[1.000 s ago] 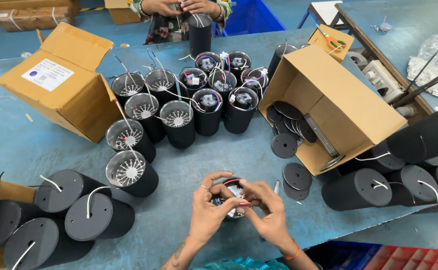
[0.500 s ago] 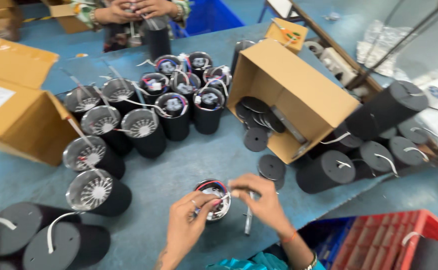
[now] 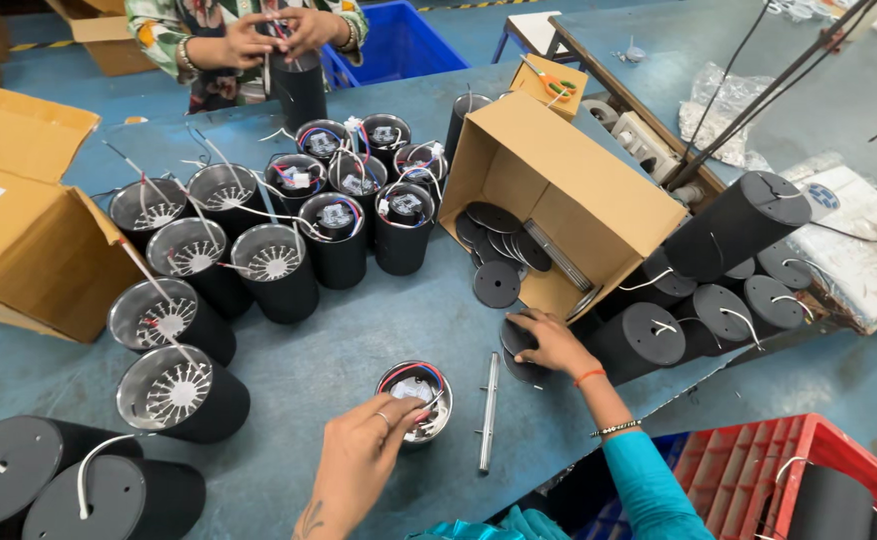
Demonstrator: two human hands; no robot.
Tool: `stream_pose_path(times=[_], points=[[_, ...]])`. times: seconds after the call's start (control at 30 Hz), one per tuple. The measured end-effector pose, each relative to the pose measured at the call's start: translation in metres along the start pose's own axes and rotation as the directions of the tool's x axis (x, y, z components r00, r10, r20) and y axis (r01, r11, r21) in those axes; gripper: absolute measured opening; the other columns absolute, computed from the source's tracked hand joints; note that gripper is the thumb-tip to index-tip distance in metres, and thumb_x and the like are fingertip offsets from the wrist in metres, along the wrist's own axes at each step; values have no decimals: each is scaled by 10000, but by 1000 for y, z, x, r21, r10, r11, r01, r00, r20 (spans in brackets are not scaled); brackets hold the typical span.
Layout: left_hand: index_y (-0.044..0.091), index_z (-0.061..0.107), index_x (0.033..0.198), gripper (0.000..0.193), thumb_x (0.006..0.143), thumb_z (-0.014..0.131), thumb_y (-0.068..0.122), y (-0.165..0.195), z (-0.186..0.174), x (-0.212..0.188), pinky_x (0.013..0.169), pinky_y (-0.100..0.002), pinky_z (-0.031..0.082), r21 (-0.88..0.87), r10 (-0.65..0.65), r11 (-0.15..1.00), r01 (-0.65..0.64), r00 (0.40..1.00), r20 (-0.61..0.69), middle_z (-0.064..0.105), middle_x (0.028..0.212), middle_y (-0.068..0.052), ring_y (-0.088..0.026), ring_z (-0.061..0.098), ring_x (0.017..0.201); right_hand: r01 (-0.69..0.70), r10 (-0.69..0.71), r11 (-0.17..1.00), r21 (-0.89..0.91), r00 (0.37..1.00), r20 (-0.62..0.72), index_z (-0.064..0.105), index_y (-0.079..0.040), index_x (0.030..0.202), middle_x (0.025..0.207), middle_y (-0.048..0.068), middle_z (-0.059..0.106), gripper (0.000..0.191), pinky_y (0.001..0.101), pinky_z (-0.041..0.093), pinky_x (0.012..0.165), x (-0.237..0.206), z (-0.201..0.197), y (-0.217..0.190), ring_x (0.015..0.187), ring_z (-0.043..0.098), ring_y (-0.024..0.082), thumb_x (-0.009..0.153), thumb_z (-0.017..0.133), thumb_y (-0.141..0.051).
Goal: The person assembles cylindrical electronic devices by inserting internal components, securing lids, and inserting metal rods. They handle multiple units on a workbench, placing finished items into a crate.
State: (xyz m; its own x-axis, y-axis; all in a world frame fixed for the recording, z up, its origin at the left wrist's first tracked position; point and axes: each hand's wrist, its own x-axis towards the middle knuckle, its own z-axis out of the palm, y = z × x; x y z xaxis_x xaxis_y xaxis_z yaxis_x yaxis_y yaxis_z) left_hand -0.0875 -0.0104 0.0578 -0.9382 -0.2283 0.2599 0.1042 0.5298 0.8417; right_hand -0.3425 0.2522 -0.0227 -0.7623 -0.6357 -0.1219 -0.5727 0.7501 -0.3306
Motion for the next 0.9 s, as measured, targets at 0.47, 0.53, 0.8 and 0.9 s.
stream_pose_path(times=[0.47, 0.53, 0.8, 0.9], points=[[24, 698, 1009, 116, 957, 626, 98, 11, -13, -1, 664, -388, 528, -207, 111, 973, -101, 993, 38, 681, 894, -113, -310, 672, 769, 129, -64, 502, 855, 992, -112, 545, -56, 1509, 1324, 182, 627, 887, 392, 462, 1059, -45, -45, -73, 1218, 600, 289, 735, 779, -419], [23, 693, 1007, 115, 961, 618, 98, 14, -9, 1, 669, -384, 532, -243, 119, 965, -100, 991, 65, 680, 899, -107, -298, 676, 774, 114, -211, 202, 973, 975, -70, 461, 19, 1522, 1386, 187, 608, 984, 397, 473, 1057, -55, -38, -100, 1258, 603, 256, 733, 767, -484], [35, 702, 969, 112, 964, 618, 109, 19, -8, 2, 672, -386, 533, -256, 109, 963, -86, 991, 76, 675, 897, -97, -282, 685, 776, 72, -403, 67, 995, 914, -39, 415, 105, 1522, 1408, 251, 599, 1049, 411, 436, 1138, -63, -33, -156, 1293, 609, 300, 773, 712, -566], [42, 707, 980, 113, 961, 623, 115, 17, -6, 1, 671, -392, 533, -239, 128, 965, -111, 990, 57, 684, 899, -97, -285, 689, 789, 102, -410, 120, 987, 911, -44, 427, 96, 1531, 1405, 238, 605, 1043, 410, 443, 1141, -66, -35, -163, 1289, 608, 292, 789, 726, -575]])
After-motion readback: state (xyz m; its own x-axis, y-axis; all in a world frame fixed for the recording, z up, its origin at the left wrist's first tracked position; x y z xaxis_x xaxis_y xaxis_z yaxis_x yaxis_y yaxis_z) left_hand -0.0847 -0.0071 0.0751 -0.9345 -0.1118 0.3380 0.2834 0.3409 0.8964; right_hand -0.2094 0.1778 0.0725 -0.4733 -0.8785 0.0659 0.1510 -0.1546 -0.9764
